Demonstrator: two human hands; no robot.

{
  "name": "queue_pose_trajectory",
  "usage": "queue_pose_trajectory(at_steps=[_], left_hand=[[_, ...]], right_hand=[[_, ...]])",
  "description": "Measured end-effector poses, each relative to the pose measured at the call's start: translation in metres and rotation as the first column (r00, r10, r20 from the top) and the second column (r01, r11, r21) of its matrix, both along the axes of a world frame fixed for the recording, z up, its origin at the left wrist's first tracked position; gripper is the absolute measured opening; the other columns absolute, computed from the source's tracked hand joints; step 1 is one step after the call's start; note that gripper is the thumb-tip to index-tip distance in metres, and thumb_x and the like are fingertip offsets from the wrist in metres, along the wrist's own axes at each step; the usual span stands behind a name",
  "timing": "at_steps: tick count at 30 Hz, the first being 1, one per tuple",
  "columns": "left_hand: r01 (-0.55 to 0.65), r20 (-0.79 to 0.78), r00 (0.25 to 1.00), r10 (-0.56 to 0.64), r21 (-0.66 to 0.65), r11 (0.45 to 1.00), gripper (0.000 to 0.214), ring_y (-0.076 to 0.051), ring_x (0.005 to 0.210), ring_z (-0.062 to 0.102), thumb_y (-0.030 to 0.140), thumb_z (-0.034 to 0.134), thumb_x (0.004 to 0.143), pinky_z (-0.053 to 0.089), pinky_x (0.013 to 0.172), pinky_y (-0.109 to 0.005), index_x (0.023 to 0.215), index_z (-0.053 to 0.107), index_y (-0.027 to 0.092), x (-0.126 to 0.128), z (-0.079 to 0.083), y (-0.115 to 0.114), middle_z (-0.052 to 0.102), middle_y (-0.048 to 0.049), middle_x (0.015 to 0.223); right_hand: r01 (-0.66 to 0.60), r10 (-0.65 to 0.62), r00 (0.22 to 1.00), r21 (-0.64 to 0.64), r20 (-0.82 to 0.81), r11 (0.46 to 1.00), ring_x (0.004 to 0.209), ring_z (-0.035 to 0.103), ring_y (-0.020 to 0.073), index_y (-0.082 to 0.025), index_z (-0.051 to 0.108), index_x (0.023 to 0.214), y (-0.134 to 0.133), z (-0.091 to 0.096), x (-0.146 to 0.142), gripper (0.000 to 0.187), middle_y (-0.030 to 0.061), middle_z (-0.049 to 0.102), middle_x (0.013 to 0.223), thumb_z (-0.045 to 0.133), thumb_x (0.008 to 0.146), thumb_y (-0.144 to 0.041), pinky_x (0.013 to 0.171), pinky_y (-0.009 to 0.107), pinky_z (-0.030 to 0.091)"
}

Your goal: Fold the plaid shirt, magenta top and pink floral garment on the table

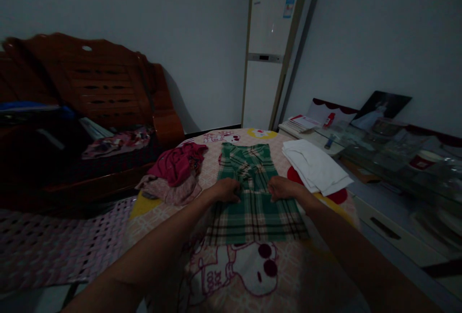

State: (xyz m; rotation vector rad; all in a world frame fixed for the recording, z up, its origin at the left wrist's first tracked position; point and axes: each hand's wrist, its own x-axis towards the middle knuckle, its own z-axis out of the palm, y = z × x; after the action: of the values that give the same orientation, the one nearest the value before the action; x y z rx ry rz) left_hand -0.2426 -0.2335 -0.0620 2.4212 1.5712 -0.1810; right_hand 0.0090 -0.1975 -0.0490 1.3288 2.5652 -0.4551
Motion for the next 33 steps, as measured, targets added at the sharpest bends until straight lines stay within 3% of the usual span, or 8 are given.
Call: queue_pose_trajectory(at_steps=[5,9,15,22,25,28,33], left_hand=[[0.015,0.004,1.0,-0.015,0.018,1.0,0.034,-0.025,0.096,0.068,0.04,0.075,0.075,0.05,0.074,-0.028,0.102,0.067,0.022,0.002,0.001,-0.006,0.073,-0.0069,0.101],[0.007,-0.021,1.0,-0.006,0.035,0.999,0.033,-0.027,0.1,0.067,0.038,0.071,0.078,0.05,0.077,-0.031,0.106,0.066,0.021,0.008,0.005,-0.014,0.072,-0.0102,0.106],[0.05,-0.023,0.998,-0.05,0.013,0.999,0.024,-0.026,0.101,0.067,0.031,0.067,0.077,0.05,0.08,-0.031,0.1,0.067,0.022,0.011,0.009,-0.018,0.072,-0.0078,0.104],[0.07,0.106,0.991,-0.083,0.121,0.99,0.04,-0.026,0.103,0.066,0.018,0.058,0.078,0.049,0.085,-0.032,0.117,0.059,0.021,0.003,-0.002,-0.032,0.07,-0.008,0.11],[0.056,0.126,0.99,-0.069,0.101,0.993,0.038,-0.025,0.106,0.065,0.021,0.061,0.078,0.048,0.087,-0.031,0.116,0.061,0.021,0.001,-0.006,-0.028,0.071,-0.0071,0.112],[0.055,0.126,0.99,-0.063,0.07,0.996,0.03,-0.026,0.105,0.065,0.031,0.063,0.082,0.048,0.086,-0.031,0.111,0.064,0.021,0.002,-0.007,-0.023,0.071,-0.0078,0.109],[0.093,0.215,0.971,-0.105,0.067,0.993,0.028,-0.022,0.097,0.066,0.043,0.059,0.089,0.046,0.081,-0.027,0.105,0.063,0.02,0.003,-0.003,-0.023,0.071,-0.0054,0.103]], right_hand=[[-0.024,0.024,0.999,0.016,-0.035,1.0,0.065,0.058,0.014,-0.017,0.069,0.073,-0.003,-0.007,0.003,0.009,0.0005,0.067,0.069,0.073,0.065,-0.016,0.055,0.022,0.034],[-0.004,0.006,0.995,0.022,-0.096,1.0,0.066,0.055,0.0125,-0.017,0.067,0.077,-0.007,-0.009,0.006,0.016,-0.0015,0.064,0.071,0.073,0.062,-0.015,0.055,0.022,0.032],[-0.007,0.003,0.988,-0.021,-0.153,1.0,0.06,0.047,0.0107,-0.017,0.06,0.063,-0.013,-0.004,0.01,0.012,-0.0064,0.051,0.058,0.072,0.062,-0.016,0.056,0.022,0.03],[-0.001,-0.007,0.954,-0.027,-0.301,1.0,0.068,0.051,0.0118,-0.016,0.065,0.077,-0.025,-0.008,0.02,0.02,-0.0043,0.059,0.071,0.072,0.059,-0.013,0.06,0.021,0.033],[-0.013,-0.012,0.949,-0.077,-0.316,0.997,0.062,0.048,0.0112,-0.016,0.061,0.066,-0.024,-0.008,0.023,0.015,-0.006,0.052,0.061,0.072,0.067,-0.026,0.059,0.022,0.031],[-0.015,-0.022,0.937,-0.103,-0.348,0.995,0.056,0.041,0.0098,-0.017,0.053,0.055,-0.021,-0.006,0.024,0.032,-0.0073,0.041,0.053,0.065,0.076,-0.038,0.056,0.023,0.027],[0.074,-0.107,0.916,-0.098,-0.387,0.992,0.061,0.046,0.011,-0.017,0.059,0.061,-0.02,-0.01,0.024,0.015,-0.0059,0.049,0.057,0.066,0.071,-0.026,0.056,0.023,0.03]])
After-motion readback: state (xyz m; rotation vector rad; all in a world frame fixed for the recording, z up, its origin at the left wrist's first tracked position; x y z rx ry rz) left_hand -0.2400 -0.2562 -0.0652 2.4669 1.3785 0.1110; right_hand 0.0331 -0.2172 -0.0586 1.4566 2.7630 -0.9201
